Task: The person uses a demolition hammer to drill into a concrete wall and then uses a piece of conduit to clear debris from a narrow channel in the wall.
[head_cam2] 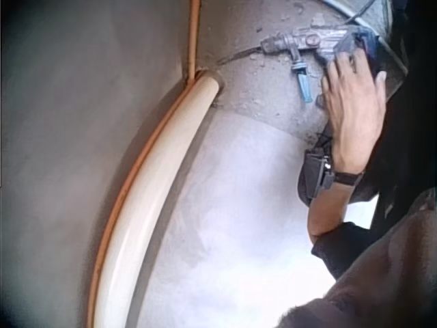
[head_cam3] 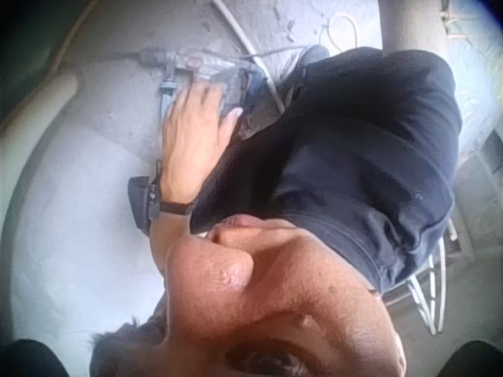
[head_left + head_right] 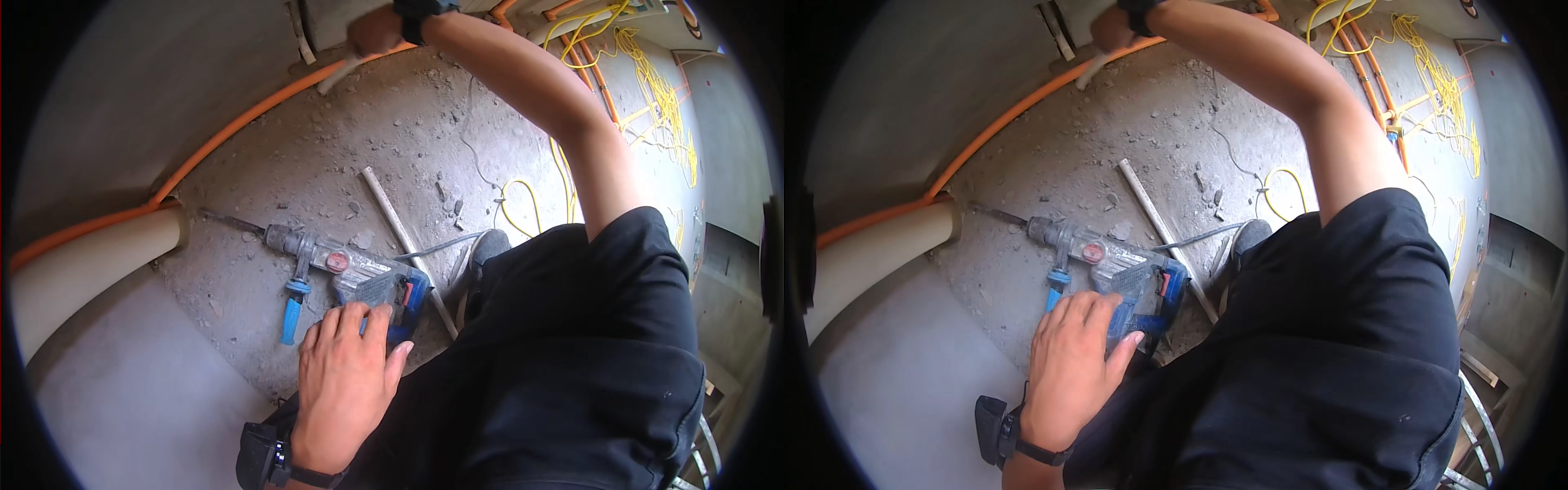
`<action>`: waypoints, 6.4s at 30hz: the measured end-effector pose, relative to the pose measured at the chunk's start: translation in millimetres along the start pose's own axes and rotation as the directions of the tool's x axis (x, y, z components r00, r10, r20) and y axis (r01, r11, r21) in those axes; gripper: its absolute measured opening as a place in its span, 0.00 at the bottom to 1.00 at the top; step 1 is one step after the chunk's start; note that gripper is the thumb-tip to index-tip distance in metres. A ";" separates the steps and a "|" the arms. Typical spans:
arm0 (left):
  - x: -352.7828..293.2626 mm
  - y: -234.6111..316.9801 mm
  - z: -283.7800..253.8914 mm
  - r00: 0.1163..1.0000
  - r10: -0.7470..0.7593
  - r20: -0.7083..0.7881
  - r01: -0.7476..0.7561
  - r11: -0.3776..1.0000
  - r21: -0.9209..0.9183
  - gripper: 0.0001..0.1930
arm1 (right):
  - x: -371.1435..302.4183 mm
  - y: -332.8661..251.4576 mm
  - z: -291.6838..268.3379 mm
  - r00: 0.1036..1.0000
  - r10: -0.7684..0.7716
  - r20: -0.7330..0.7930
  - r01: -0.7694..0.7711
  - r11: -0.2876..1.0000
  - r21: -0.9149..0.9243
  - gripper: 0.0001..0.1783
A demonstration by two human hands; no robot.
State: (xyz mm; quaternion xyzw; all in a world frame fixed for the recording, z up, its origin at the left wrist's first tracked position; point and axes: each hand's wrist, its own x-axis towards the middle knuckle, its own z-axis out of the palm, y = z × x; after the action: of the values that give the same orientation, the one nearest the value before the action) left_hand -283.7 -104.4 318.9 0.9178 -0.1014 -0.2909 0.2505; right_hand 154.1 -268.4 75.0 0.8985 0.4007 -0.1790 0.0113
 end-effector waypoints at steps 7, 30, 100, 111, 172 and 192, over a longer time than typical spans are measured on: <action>3.0 -3.4 -2.5 1.000 -0.002 -0.002 0.002 0.999 -0.036 0.22 | -90.8 -45.0 85.3 0.972 0.233 -0.042 -0.190 0.872 0.451 0.23; 18.1 -15.7 -5.5 1.000 0.015 -0.012 -0.016 0.999 -0.050 0.21 | -40.4 -35.2 48.8 0.984 0.056 0.168 -0.093 0.971 0.221 0.23; 18.0 -3.2 -1.8 0.999 0.031 0.025 -0.030 0.998 -0.047 0.23 | -265.6 -99.3 179.8 0.813 0.582 0.000 -0.431 0.602 0.672 0.27; 17.9 -8.9 0.7 0.999 0.037 0.019 -0.037 0.999 -0.040 0.22 | -273.2 -111.1 189.8 0.854 0.520 0.003 -0.402 0.658 0.637 0.30; 0.9 -14.1 -4.7 0.999 0.030 0.032 -0.030 1.000 -0.010 0.22 | -81.4 -125.6 161.5 0.876 0.471 -0.101 -0.129 0.433 0.892 0.24; 0.9 -15.4 -9.6 0.998 0.056 0.010 -0.056 0.998 -0.036 0.21 | -99.3 -104.3 65.5 0.888 0.262 0.377 -0.402 0.050 0.914 0.27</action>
State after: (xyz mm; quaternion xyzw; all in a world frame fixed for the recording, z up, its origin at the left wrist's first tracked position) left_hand -276.7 -87.7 317.2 0.9083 -0.1232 -0.2906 0.2745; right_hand -3.0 -279.5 59.3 0.7389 -0.0340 -0.4357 -0.5129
